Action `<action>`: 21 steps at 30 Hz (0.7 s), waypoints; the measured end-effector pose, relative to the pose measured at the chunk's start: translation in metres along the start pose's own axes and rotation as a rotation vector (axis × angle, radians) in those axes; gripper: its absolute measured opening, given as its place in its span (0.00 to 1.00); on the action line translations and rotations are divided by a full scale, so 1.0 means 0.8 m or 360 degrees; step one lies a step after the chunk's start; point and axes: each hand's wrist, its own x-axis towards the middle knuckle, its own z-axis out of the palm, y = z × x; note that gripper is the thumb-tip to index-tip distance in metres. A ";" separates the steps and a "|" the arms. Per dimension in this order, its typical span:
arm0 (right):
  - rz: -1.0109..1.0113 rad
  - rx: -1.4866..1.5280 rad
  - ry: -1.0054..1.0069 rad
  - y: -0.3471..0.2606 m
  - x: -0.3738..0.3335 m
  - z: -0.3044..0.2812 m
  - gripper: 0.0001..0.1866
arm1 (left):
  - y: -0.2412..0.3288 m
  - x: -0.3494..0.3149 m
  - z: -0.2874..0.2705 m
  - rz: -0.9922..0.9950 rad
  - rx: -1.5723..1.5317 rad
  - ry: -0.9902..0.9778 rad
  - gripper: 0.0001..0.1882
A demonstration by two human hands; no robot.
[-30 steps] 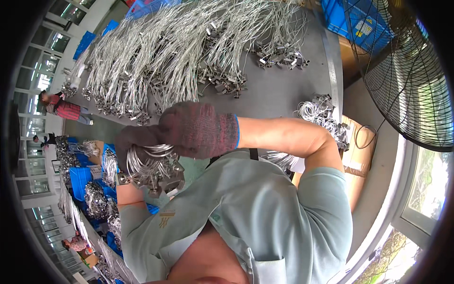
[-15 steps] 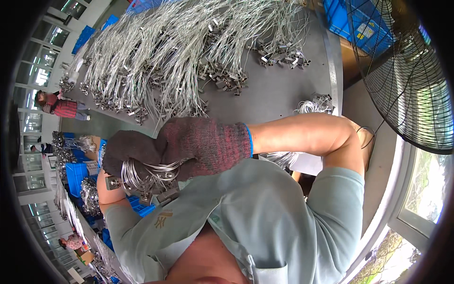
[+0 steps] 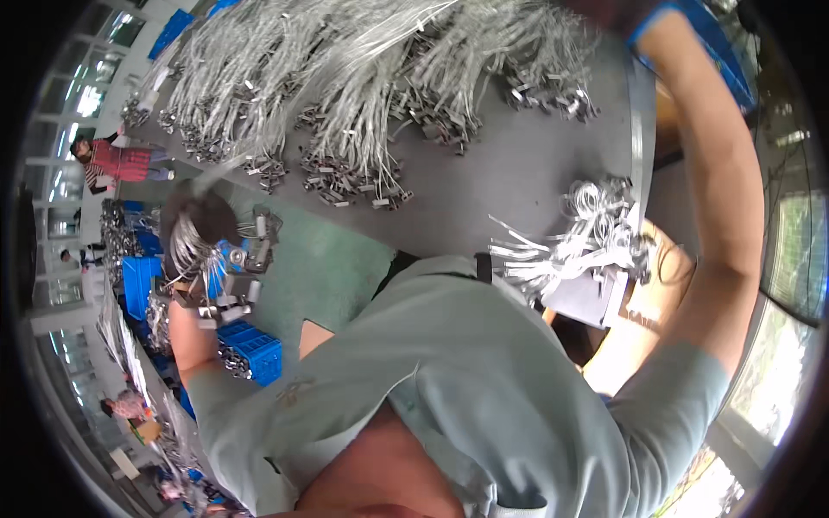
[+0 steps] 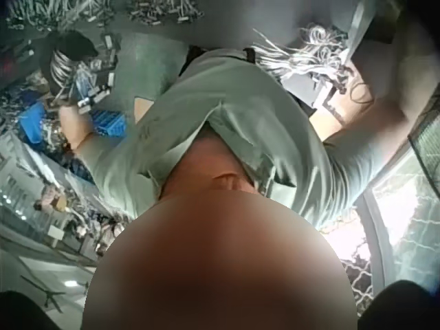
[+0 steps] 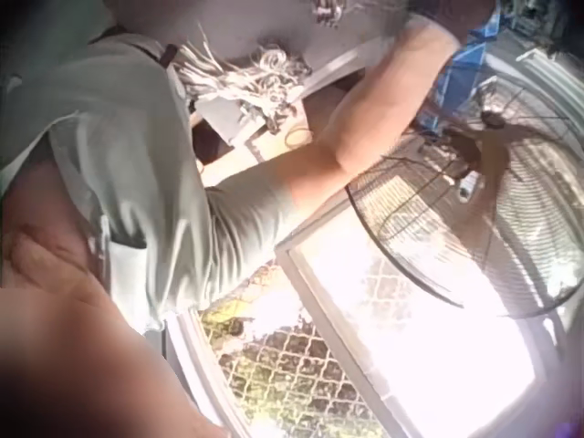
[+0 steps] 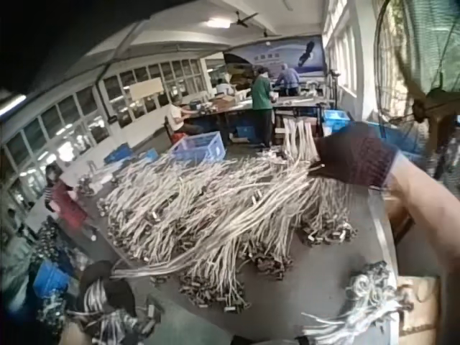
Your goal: Sorting, organizing, and bundling silver-colored wire harnesses at a production workbench.
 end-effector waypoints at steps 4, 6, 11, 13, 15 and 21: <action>-0.0161 0.0487 0.0929 0.037 0.007 0.014 0.21 | 0.030 -0.011 -0.025 -0.0523 0.1167 -0.0118 0.18; -0.0920 0.1893 0.0180 -0.033 0.054 0.116 0.24 | 0.106 0.142 0.053 -0.1034 0.0712 -0.0029 0.18; -0.0331 0.3422 -0.0081 -0.199 0.054 0.149 0.21 | 0.027 0.194 0.155 -0.0043 0.0290 0.0822 0.16; -0.0111 0.3698 0.0060 -0.204 0.049 0.136 0.19 | 0.025 0.207 0.180 -0.0231 -0.1949 0.0658 0.18; -0.0147 0.4127 0.0102 -0.166 0.068 0.152 0.17 | 0.066 0.215 0.194 -0.0189 -0.2744 0.0451 0.20; -0.0014 0.2009 0.1260 -0.100 0.092 0.175 0.12 | 0.069 0.275 0.242 -0.0344 -0.2232 0.0248 0.10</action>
